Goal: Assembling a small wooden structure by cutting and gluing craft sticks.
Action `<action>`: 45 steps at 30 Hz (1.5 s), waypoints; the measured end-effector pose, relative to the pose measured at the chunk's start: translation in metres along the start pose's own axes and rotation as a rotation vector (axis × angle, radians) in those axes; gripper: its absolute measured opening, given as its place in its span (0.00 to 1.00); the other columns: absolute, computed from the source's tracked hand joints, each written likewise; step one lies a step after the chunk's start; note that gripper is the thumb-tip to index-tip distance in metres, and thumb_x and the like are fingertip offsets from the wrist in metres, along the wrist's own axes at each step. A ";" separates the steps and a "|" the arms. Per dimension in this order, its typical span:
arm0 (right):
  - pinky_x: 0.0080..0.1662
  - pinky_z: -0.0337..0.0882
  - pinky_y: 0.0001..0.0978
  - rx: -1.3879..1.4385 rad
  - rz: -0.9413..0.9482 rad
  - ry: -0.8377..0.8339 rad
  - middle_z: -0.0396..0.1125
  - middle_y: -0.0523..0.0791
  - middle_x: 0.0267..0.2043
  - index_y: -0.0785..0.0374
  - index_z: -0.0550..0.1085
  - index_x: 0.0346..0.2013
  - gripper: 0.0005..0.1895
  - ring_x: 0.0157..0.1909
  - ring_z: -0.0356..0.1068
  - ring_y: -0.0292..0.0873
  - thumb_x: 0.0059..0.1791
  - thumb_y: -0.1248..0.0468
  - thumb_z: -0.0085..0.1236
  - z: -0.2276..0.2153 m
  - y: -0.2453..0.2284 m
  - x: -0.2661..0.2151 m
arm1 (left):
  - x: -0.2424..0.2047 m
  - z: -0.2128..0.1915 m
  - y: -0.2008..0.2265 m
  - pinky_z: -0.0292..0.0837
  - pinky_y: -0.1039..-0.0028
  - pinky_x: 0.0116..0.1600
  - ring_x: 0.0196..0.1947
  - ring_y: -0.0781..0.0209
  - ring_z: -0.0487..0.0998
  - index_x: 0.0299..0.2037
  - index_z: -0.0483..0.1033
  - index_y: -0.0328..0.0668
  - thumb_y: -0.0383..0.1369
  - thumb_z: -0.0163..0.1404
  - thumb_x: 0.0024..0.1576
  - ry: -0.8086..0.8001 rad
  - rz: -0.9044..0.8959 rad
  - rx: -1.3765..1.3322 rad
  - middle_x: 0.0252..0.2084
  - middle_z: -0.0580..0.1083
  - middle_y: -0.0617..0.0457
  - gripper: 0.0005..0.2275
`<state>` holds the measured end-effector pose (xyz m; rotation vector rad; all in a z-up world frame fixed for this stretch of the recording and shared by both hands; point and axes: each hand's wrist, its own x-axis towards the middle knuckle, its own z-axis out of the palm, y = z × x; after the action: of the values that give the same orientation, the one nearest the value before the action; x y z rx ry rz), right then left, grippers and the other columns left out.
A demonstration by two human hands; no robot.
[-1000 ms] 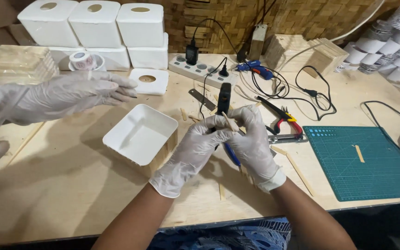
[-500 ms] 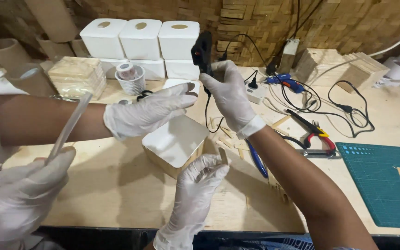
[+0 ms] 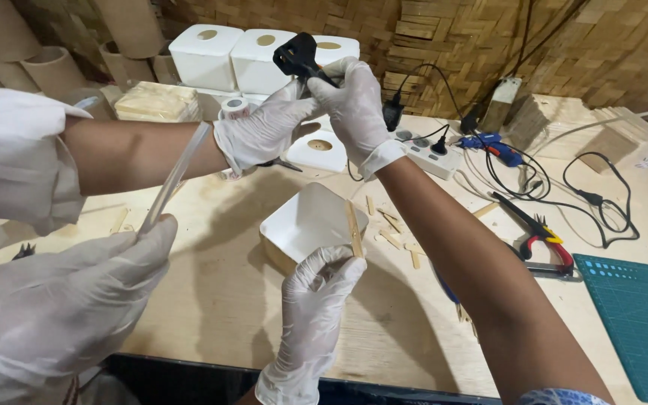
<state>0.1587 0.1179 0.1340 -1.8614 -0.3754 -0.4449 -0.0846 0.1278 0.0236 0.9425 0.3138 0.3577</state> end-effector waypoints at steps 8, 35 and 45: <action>0.49 0.71 0.27 0.122 -0.177 0.061 0.74 0.40 0.41 0.58 0.82 0.33 0.09 0.45 0.72 0.37 0.45 0.57 0.61 0.001 -0.013 0.010 | 0.003 0.009 0.011 0.77 0.74 0.48 0.34 0.63 0.77 0.33 0.84 0.34 0.18 0.63 0.48 0.010 0.015 0.007 0.30 0.79 0.52 0.06; 0.51 0.79 0.44 0.718 0.582 -0.181 0.78 0.60 0.39 0.76 0.81 0.38 0.10 0.39 0.78 0.53 0.46 0.70 0.61 -0.142 0.016 -0.196 | -0.001 0.031 0.026 0.83 0.82 0.43 0.33 0.67 0.83 0.38 0.86 0.32 0.20 0.62 0.50 -0.206 0.334 0.250 0.35 0.85 0.48 0.06; 0.37 0.73 0.41 0.701 0.541 -0.283 0.76 0.58 0.27 0.75 0.79 0.32 0.10 0.27 0.72 0.51 0.50 0.68 0.58 -0.192 0.013 -0.221 | -0.001 0.051 0.030 0.79 0.59 0.25 0.20 0.48 0.76 0.31 0.76 0.20 0.17 0.55 0.56 -0.689 -0.054 -0.380 0.23 0.70 0.39 0.03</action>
<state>-0.0526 -0.0771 0.0750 -1.2547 -0.1647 0.2993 -0.0697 0.1064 0.0770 0.6308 -0.3502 0.0237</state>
